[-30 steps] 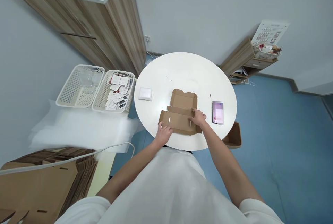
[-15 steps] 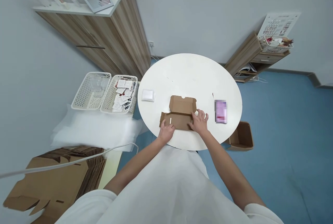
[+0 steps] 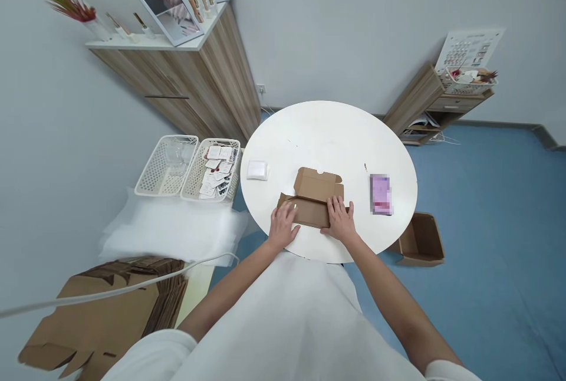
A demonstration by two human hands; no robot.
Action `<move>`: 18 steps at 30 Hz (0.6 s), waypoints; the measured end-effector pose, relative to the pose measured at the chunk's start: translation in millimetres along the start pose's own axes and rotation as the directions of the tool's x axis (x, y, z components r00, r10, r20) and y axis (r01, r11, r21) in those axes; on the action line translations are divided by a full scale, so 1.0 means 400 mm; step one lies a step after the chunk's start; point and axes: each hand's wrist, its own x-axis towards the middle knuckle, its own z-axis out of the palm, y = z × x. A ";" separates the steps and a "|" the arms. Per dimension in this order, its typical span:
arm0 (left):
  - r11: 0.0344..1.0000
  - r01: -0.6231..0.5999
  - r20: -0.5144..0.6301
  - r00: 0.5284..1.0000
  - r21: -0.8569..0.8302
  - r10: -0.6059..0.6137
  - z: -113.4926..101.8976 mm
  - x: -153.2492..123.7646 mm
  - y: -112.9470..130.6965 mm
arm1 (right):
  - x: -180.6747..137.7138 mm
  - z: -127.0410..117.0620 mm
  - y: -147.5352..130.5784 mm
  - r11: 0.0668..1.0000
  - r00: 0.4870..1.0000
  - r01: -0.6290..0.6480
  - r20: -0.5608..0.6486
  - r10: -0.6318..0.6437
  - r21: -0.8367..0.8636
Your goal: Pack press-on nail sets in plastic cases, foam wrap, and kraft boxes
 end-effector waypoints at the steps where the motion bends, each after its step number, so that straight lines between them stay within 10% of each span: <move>1: 0.996 0.089 -0.062 0.994 -0.020 -0.090 -0.004 -0.010 -0.014 | 0.001 0.002 -0.001 1.000 1.000 -0.004 0.002 0.004 0.005; 6: 0.872 0.384 0.006 0.916 -0.304 -0.401 0.007 -0.034 -0.101 | 0.003 0.006 -0.004 1.000 1.000 -0.013 -0.001 0.013 0.029; 18: 0.829 0.428 0.068 0.898 -0.360 -0.434 0.015 0.063 -0.091 | 0.000 0.011 -0.019 0.999 0.999 -0.038 0.001 0.038 0.014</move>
